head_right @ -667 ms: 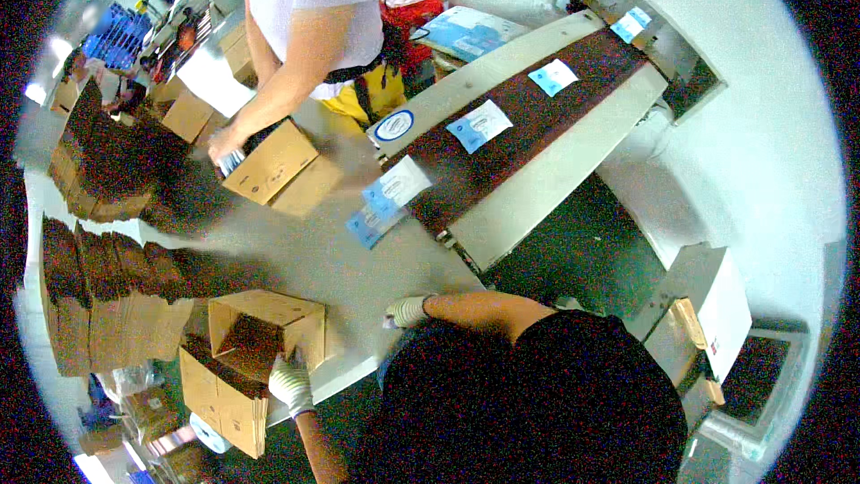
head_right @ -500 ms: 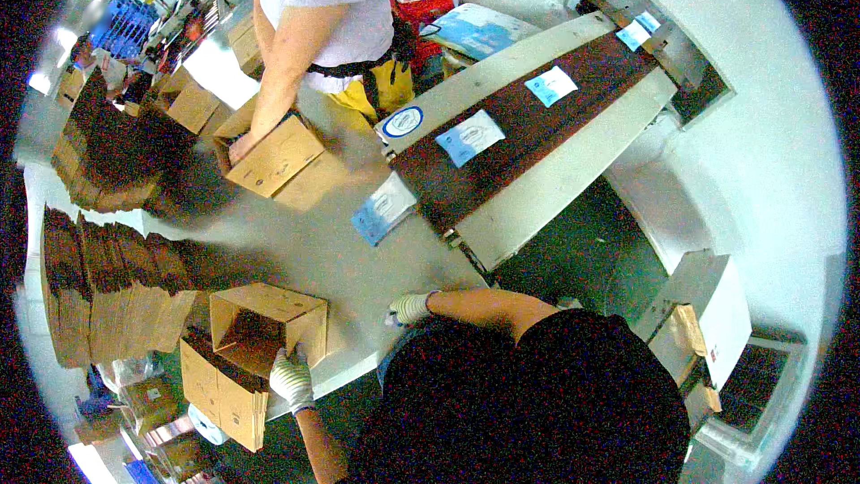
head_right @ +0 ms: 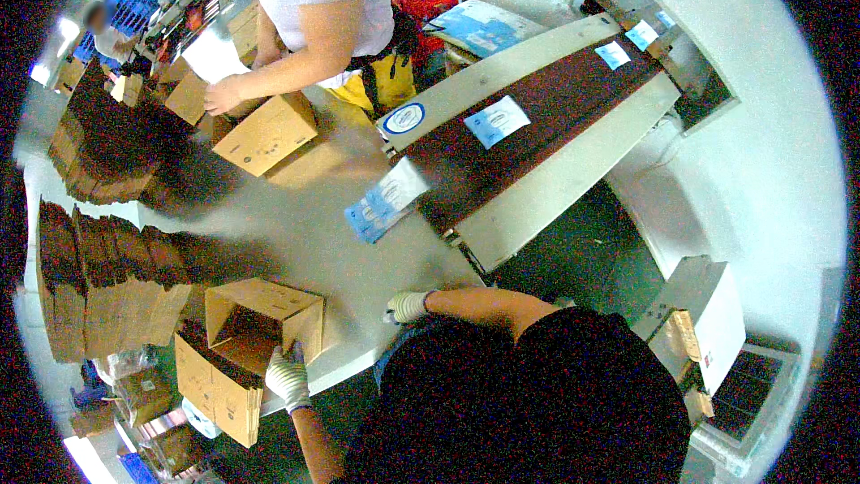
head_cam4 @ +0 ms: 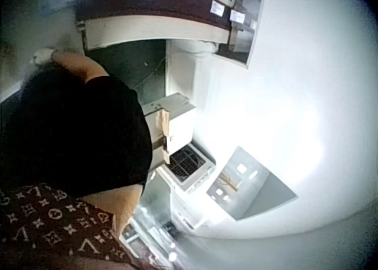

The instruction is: The person places small blue and white packets from a pile into cardboard boxes one at a time.

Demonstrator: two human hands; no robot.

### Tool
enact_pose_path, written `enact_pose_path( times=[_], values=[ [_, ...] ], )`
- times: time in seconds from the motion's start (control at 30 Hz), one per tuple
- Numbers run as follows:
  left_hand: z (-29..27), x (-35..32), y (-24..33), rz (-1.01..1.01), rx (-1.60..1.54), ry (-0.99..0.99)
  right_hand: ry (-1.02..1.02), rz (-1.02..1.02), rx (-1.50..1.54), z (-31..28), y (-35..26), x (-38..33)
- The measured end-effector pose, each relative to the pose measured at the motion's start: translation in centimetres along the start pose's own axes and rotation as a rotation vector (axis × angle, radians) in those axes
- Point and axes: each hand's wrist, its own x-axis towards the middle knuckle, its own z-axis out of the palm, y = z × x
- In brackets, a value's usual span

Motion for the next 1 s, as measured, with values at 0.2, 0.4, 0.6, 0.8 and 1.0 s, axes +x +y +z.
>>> enact_pose_path(
  times=[0.2,0.4,0.6,0.8,1.0],
  values=[
    [1.0,0.0,-1.3,-0.008,0.006,-0.036,0.023,0.015,0.053,0.3,0.0,-0.2],
    [1.6,0.1,-1.8,0.040,0.038,0.009,0.112,-0.171,-0.093,-4.8,-0.4,1.0],
    [1.0,0.1,-1.5,0.042,-0.047,0.024,0.447,-0.092,-0.559,-21.6,-7.1,1.4],
    [0.4,0.8,-1.0,0.071,-0.024,0.041,0.239,0.095,-0.998,-26.9,-4.4,4.5],
    [0.5,1.2,-1.1,0.173,-0.015,0.089,0.030,0.522,-0.583,-22.2,-0.3,5.7]
  ],
)
